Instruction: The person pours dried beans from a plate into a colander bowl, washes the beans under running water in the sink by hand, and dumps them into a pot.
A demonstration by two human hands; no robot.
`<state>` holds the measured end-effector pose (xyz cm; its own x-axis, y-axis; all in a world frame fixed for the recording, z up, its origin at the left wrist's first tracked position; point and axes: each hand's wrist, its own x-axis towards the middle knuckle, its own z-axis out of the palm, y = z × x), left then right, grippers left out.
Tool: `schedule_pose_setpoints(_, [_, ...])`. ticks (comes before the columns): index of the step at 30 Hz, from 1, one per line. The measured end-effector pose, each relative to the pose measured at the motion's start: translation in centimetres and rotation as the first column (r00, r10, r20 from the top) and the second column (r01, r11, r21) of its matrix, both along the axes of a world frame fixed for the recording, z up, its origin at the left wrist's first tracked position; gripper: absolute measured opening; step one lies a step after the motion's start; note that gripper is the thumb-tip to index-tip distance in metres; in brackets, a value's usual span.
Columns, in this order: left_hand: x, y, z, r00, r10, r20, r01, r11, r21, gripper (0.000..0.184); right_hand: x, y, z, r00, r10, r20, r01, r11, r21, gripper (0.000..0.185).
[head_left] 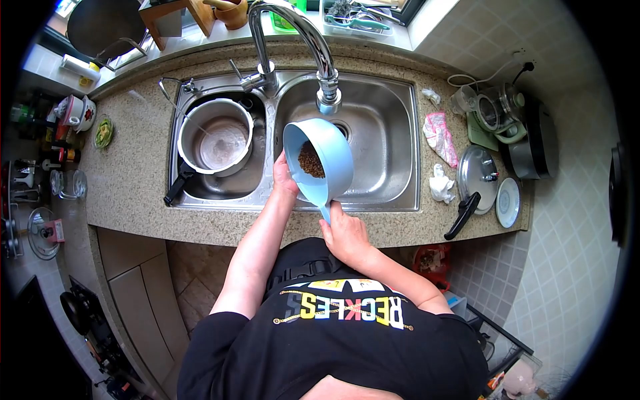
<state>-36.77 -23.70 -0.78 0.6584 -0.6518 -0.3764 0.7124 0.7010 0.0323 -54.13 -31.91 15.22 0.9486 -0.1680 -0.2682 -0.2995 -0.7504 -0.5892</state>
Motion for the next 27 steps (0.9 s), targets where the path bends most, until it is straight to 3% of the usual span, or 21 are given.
schedule_pose_setpoints(7, [-0.08, 0.29, -0.34, 0.999, -0.030, 0.039, 0.034, 0.995, -0.099, 0.039, -0.05, -0.07, 0.04, 1.000, 0.002, 0.005, -0.002, 1.000, 0.009, 0.037])
schedule_pose_setpoints(16, [-0.12, 0.06, 0.10, 0.999, -0.027, -0.018, 0.027, 1.000, -0.016, 0.037, -0.10, -0.01, 0.07, 0.998, 0.008, 0.061, -0.005, 0.999, -0.039, 0.029])
schedule_pose_setpoints(27, [-0.20, 0.12, -0.03, 1.000, -0.022, 0.007, 0.022, 1.000, 0.014, 0.036, -0.21, -0.10, -0.13, 0.998, -0.043, 0.047, 0.042, 0.999, 0.016, 0.035])
